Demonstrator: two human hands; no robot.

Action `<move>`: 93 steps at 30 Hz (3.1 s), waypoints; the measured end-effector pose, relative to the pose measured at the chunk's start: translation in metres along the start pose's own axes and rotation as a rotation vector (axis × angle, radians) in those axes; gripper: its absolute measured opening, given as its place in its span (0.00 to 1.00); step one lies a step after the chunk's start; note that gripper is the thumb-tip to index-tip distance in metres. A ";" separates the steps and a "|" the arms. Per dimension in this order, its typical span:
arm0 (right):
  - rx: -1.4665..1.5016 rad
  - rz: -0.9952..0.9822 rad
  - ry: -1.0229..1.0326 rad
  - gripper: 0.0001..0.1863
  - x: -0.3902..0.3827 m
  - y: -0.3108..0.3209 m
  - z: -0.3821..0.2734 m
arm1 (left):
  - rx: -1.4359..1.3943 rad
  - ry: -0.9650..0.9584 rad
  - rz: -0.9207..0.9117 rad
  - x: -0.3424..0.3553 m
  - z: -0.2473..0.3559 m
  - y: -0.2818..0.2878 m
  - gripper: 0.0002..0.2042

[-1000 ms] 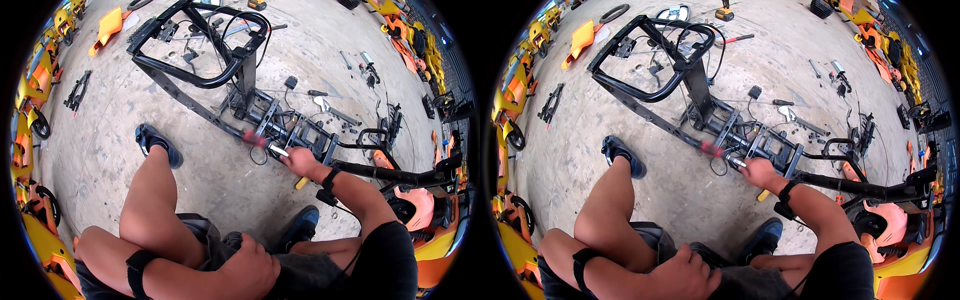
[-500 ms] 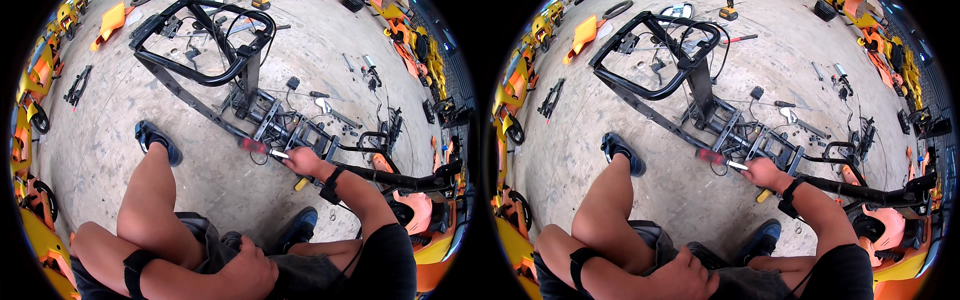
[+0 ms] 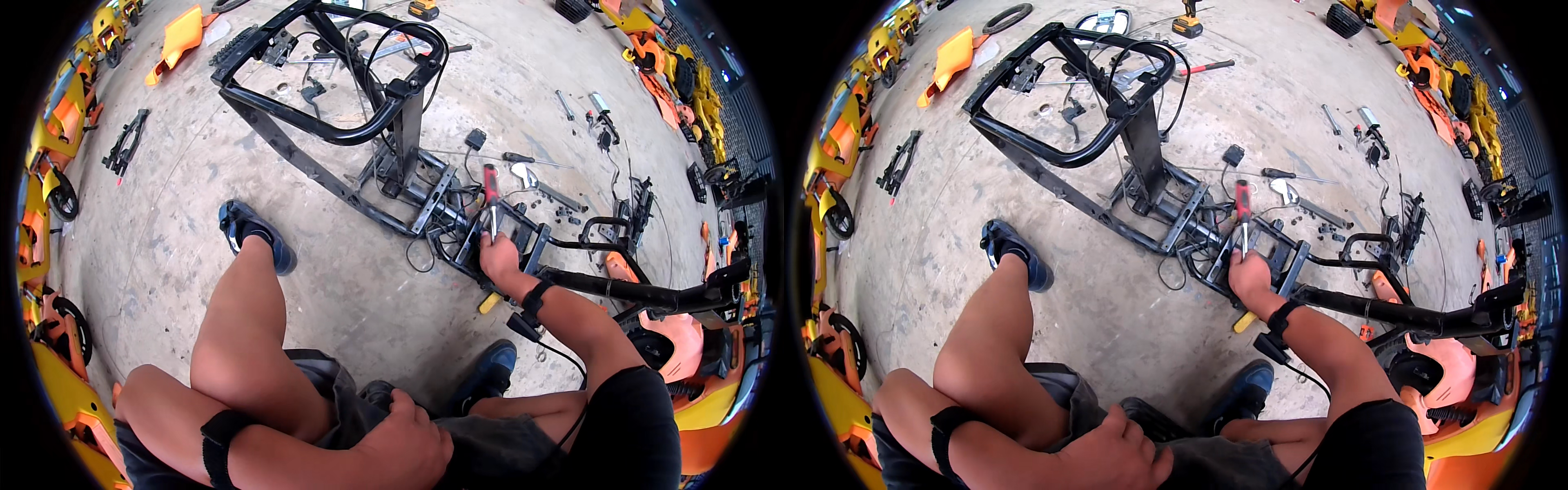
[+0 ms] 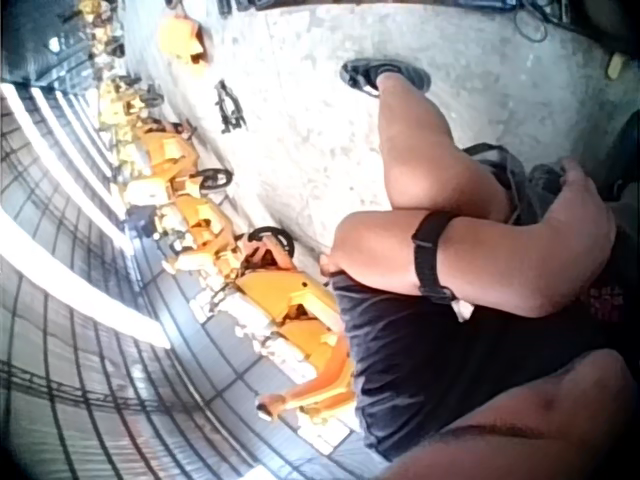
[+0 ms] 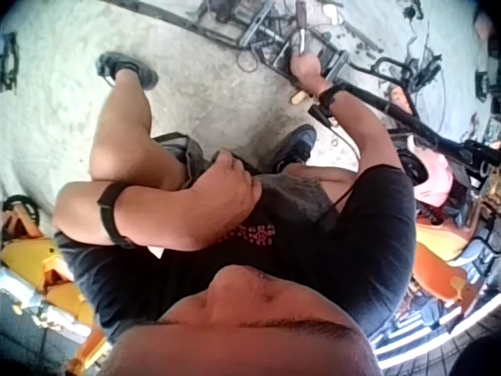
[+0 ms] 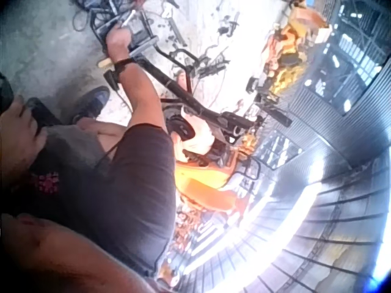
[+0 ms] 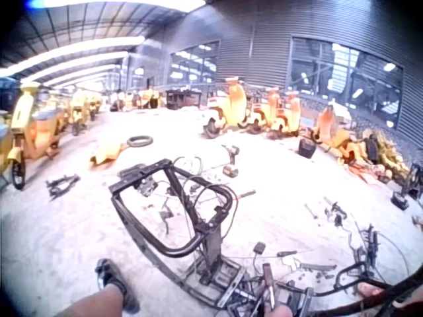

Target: The person sits on the floor and uses a ratchet wrench to tighten bolts on a black metal scooter frame, holding a component steady with one hand while turning the tool with the other.

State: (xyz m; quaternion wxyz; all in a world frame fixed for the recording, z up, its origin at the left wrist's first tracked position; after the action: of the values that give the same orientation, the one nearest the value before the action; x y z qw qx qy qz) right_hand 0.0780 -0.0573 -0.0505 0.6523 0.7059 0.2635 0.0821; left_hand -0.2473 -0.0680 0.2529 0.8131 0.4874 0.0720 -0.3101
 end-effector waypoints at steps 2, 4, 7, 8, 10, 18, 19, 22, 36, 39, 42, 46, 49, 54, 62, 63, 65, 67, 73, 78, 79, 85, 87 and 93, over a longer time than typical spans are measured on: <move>-0.027 -0.084 0.236 0.23 -0.012 0.013 -0.022 | -0.011 0.008 -0.013 0.000 0.000 -0.001 0.15; -0.153 -0.112 0.498 0.21 -0.017 0.006 -0.037 | -0.015 0.016 -0.015 0.002 -0.002 -0.002 0.15; -0.165 -0.206 0.692 0.18 -0.027 0.018 -0.053 | -0.021 0.020 0.028 0.003 -0.003 -0.002 0.14; -0.153 -0.221 0.698 0.18 -0.026 0.016 -0.050 | -0.031 0.019 0.016 0.004 -0.003 -0.003 0.14; -0.131 -0.253 0.713 0.18 -0.027 0.013 -0.043 | -0.053 0.018 -0.006 0.005 -0.003 -0.003 0.14; -0.337 -0.326 1.112 0.16 -0.040 0.003 -0.063 | -0.013 0.025 -0.016 0.007 -0.002 -0.003 0.14; -0.402 -0.347 1.250 0.15 -0.052 0.001 -0.067 | -0.014 0.028 -0.016 0.006 -0.003 -0.004 0.13; -0.366 -0.326 1.202 0.15 -0.048 -0.002 -0.072 | -0.009 0.042 0.039 0.005 -0.007 -0.005 0.13; 0.002 -0.040 0.154 0.23 -0.004 0.005 -0.013 | -0.059 0.052 -0.003 0.006 -0.004 -0.003 0.13; 0.046 -0.116 0.300 0.24 -0.007 0.006 -0.017 | -0.054 0.042 -0.031 0.006 -0.003 -0.004 0.13; -0.052 -0.187 0.431 0.22 -0.008 0.004 -0.024 | -0.046 0.028 -0.023 0.007 -0.003 -0.004 0.13; -0.293 -0.278 0.965 0.18 -0.033 0.000 -0.063 | -0.053 0.035 -0.040 0.011 -0.004 -0.005 0.13; -0.271 -0.331 0.987 0.17 -0.035 0.005 -0.060 | -0.009 0.029 0.040 0.008 -0.005 -0.001 0.13; -0.296 -0.372 1.083 0.17 -0.038 0.002 -0.061 | -0.015 0.034 -0.025 0.008 -0.004 -0.007 0.13; -0.369 -0.418 1.158 0.15 -0.042 0.000 -0.064 | -0.011 0.065 0.016 0.006 -0.006 -0.007 0.12; -0.423 -0.437 1.294 0.15 -0.052 -0.005 -0.066 | -0.007 0.068 0.007 0.006 -0.006 -0.008 0.12; -0.530 -0.474 1.560 0.15 -0.075 -0.016 -0.065 | -0.008 0.067 0.011 0.007 -0.006 -0.008 0.11; -0.521 -0.440 1.529 0.14 -0.073 -0.017 -0.070 | -0.016 0.070 0.043 0.006 -0.007 -0.007 0.11; -0.241 -0.237 0.977 0.17 -0.040 0.007 -0.054 | -0.048 0.060 0.065 0.005 -0.010 -0.006 0.11; 0.053 0.047 -0.106 0.24 -0.009 0.004 0.002 | -0.050 0.062 0.062 0.004 -0.005 -0.004 0.11; 0.073 0.061 -0.186 0.23 -0.007 0.000 0.008 | -0.047 0.062 0.054 0.004 -0.005 -0.004 0.11; -0.097 -0.146 0.469 0.18 -0.025 0.014 -0.038 | -0.043 0.064 0.033 0.005 -0.007 -0.005 0.12; -0.343 -0.249 1.003 0.15 -0.052 -0.002 -0.061 | -0.058 0.061 -0.013 0.007 -0.006 -0.009 0.12; -0.201 -0.215 1.044 0.17 -0.040 0.001 -0.062 | 0.110 0.094 0.100 0.011 -0.009 -0.015 0.12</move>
State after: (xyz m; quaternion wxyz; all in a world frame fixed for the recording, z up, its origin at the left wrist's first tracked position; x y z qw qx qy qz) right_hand 0.0153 -0.0219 -0.0317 0.5039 0.4745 0.6141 0.3793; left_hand -0.2455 -0.0700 0.2320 0.7953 0.5482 0.0685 -0.2494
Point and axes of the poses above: each hand's wrist, its own x-axis towards the middle knuckle, its own y-axis out of the back of the hand, z = x × y, the point moved 8 cm from there along x, towards the middle knuckle, and after that the axes turned 14 degrees about -x, right-handed, at the moved point
